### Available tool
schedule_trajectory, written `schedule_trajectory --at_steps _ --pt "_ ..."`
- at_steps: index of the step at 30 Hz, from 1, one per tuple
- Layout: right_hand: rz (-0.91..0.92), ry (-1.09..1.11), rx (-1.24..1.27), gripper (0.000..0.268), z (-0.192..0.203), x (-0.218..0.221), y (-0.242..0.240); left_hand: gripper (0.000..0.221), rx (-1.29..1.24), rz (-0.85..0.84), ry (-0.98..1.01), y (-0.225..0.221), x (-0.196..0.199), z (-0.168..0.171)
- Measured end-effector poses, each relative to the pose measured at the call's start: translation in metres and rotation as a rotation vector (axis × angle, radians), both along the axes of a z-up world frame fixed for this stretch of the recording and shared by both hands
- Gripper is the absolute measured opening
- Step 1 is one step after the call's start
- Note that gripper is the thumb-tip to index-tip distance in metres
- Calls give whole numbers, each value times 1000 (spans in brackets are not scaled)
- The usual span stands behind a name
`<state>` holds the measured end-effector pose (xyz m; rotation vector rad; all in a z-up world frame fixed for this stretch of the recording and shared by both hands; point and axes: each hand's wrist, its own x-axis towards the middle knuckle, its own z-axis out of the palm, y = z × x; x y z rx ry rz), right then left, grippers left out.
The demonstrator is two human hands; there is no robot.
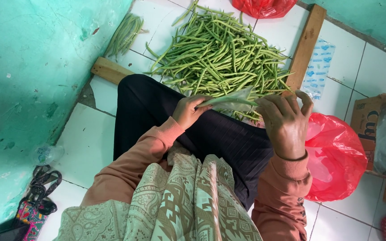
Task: The person fills small plastic bags with green beans by hand, gathering several beans at a time from a large pile on the floor and placing them into the bags.
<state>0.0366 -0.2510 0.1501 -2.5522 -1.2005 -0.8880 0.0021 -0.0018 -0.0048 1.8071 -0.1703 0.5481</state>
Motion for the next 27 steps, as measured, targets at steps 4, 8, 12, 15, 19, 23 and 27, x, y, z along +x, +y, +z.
schedule_trajectory --at_steps 4,8,12,15,19,23,27 --pt "99 117 216 7 -14 7 3 17 -16 -11 17 1 1 -4" --pt "194 319 467 10 -26 10 6 17 -33 -35 19 2 1 -4" --pt "249 412 559 18 -25 7 17 15 -34 -41 20 1 2 0" --pt "278 457 658 17 -34 18 13 13 -81 -47 30 2 3 -3" --pt "303 479 811 20 -75 50 -1 16 -124 -10 68 4 10 -59" --pt "-33 635 956 18 -142 75 -20 18 -288 -35 89 10 14 -104" --pt "-329 838 808 18 -255 103 -54 20 -366 -19 86 9 15 -82"
